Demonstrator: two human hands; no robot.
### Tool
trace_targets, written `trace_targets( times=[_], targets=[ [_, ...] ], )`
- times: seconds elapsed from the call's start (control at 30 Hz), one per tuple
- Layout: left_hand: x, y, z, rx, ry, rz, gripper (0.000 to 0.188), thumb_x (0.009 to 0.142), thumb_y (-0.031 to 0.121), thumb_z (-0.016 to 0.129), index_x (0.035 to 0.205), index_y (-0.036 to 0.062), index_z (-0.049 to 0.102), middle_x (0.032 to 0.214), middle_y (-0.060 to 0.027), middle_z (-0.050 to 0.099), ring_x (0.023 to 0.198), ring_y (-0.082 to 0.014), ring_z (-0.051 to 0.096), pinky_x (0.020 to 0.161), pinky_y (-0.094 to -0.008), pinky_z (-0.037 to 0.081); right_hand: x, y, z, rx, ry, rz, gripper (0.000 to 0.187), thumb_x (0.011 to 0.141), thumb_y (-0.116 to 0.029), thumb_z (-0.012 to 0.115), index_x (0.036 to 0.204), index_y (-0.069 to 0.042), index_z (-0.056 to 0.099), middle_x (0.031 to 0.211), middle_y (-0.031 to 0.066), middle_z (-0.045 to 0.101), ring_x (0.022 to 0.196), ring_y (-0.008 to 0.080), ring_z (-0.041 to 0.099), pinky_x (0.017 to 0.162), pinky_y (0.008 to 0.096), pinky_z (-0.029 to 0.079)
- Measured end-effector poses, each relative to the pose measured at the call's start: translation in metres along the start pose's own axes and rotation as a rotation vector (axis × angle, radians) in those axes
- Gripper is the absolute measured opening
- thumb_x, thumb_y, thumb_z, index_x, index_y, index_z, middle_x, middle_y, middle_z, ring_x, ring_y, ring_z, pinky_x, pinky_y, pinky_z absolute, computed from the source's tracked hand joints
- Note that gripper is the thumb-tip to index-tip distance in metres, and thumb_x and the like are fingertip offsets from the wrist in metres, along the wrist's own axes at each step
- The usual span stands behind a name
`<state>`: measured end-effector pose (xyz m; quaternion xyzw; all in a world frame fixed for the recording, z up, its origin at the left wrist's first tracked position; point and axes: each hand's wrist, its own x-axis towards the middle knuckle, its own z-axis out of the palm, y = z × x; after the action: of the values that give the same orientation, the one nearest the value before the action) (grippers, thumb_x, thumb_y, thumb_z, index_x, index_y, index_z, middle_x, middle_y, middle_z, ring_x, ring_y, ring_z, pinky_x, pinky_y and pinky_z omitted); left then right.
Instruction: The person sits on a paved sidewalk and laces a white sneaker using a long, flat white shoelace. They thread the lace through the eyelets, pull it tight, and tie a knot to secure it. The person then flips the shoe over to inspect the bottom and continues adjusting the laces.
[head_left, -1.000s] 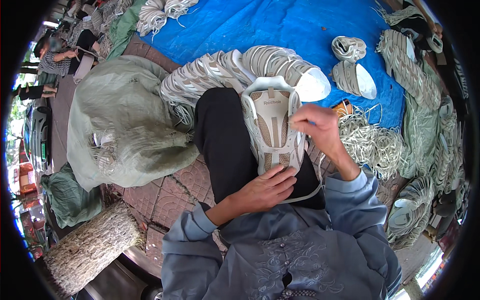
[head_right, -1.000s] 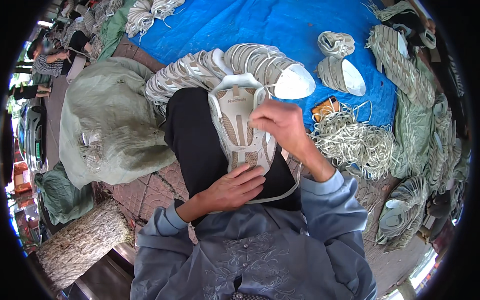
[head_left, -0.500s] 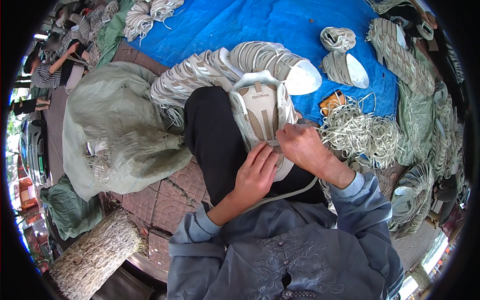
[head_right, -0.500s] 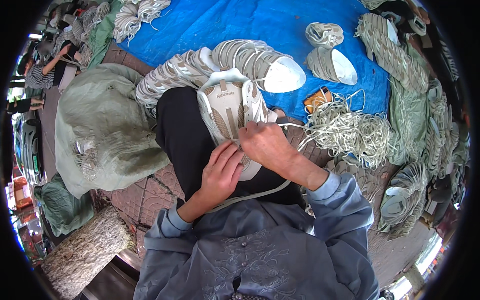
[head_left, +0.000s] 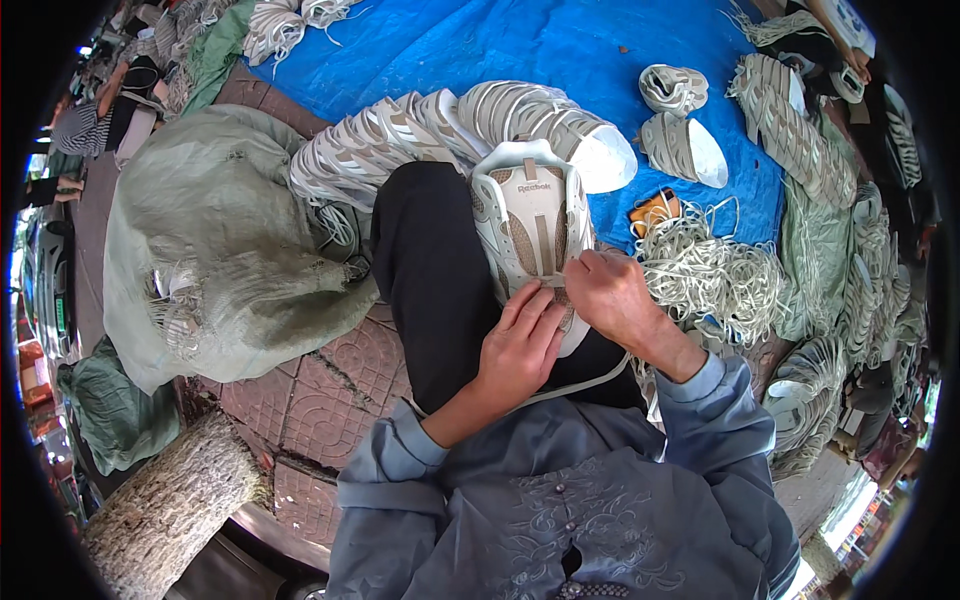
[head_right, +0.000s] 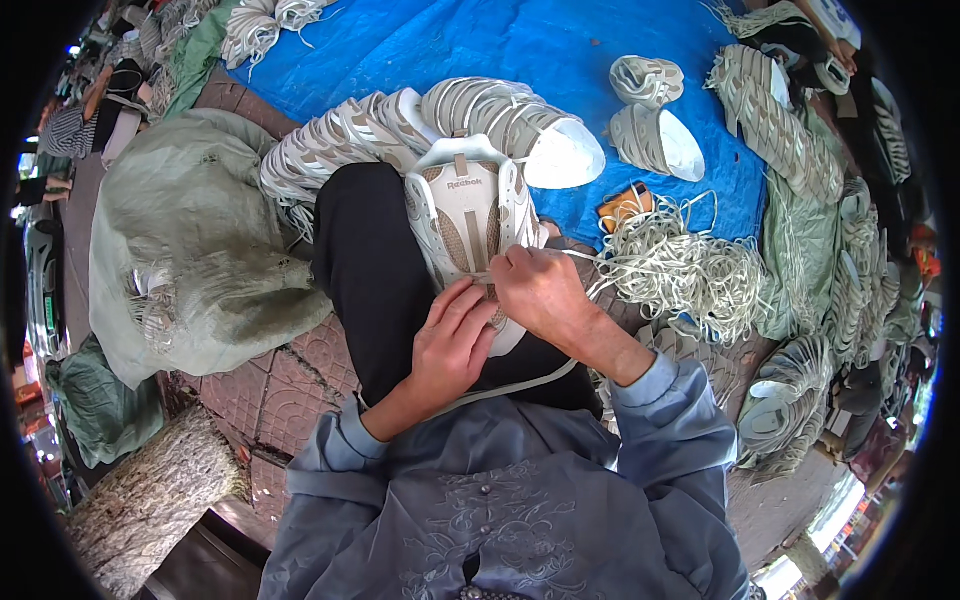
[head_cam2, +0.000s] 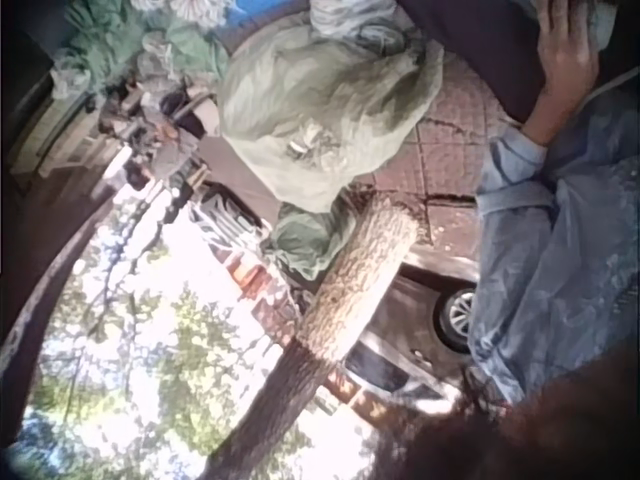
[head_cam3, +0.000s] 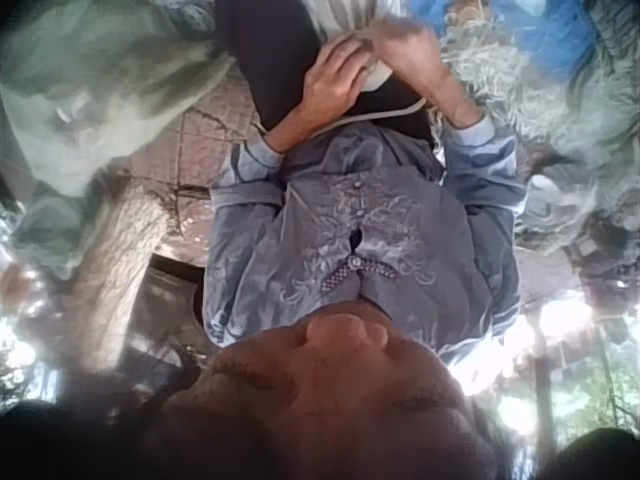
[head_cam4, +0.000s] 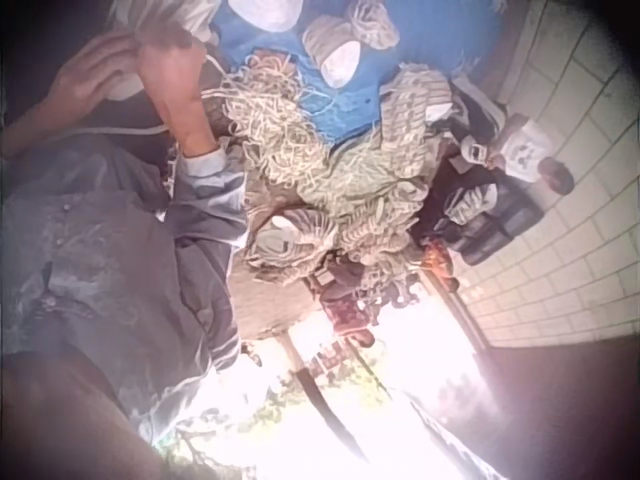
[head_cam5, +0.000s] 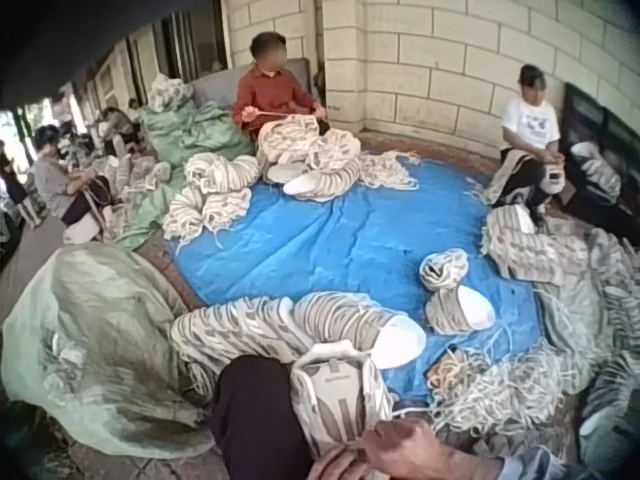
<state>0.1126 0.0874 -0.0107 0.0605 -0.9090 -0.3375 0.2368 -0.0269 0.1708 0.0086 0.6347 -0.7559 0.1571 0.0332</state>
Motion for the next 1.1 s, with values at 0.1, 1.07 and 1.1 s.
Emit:
trace_targets(
  times=[0.1,1.07,1.1],
  targets=[
    [0.001,0.001,0.002,-0.028,0.021,-0.024,0.028,0.065,0.000,0.060,0.093,-0.0004,0.056,0.101,-0.0139,0.052,0.098,-0.0321,0.050,0.076,-0.0363,0.046,0.000,0.005,0.009,-0.008,-0.009,0.031,0.009,0.060,-0.009,0.054,0.064,-0.004,0.047,0.059,0.0059,0.046,0.052,0.0179,0.055,0.044,0.0281,0.046],
    [-0.003,0.000,0.007,-0.048,0.036,-0.075,0.027,0.066,0.000,0.060,0.093,0.0010,0.057,0.103,-0.0128,0.052,0.102,-0.0330,0.048,0.080,-0.0369,0.045,0.023,0.035,0.016,0.887,-0.387,0.456,0.007,0.060,-0.006,0.058,0.062,0.000,0.057,0.055,0.0076,0.053,0.051,0.0113,0.051,0.047,0.0256,0.039],
    [-0.003,-0.001,0.007,-0.056,0.033,-0.077,0.027,0.066,0.000,0.060,0.093,0.0010,0.057,0.103,-0.0128,0.052,0.102,-0.0329,0.048,0.080,-0.0369,0.045,0.021,0.034,0.019,0.739,-0.269,0.341,0.006,0.061,-0.006,0.058,0.062,-0.001,0.057,0.057,0.0076,0.052,0.053,0.0141,0.052,0.048,0.0273,0.040]
  ],
)
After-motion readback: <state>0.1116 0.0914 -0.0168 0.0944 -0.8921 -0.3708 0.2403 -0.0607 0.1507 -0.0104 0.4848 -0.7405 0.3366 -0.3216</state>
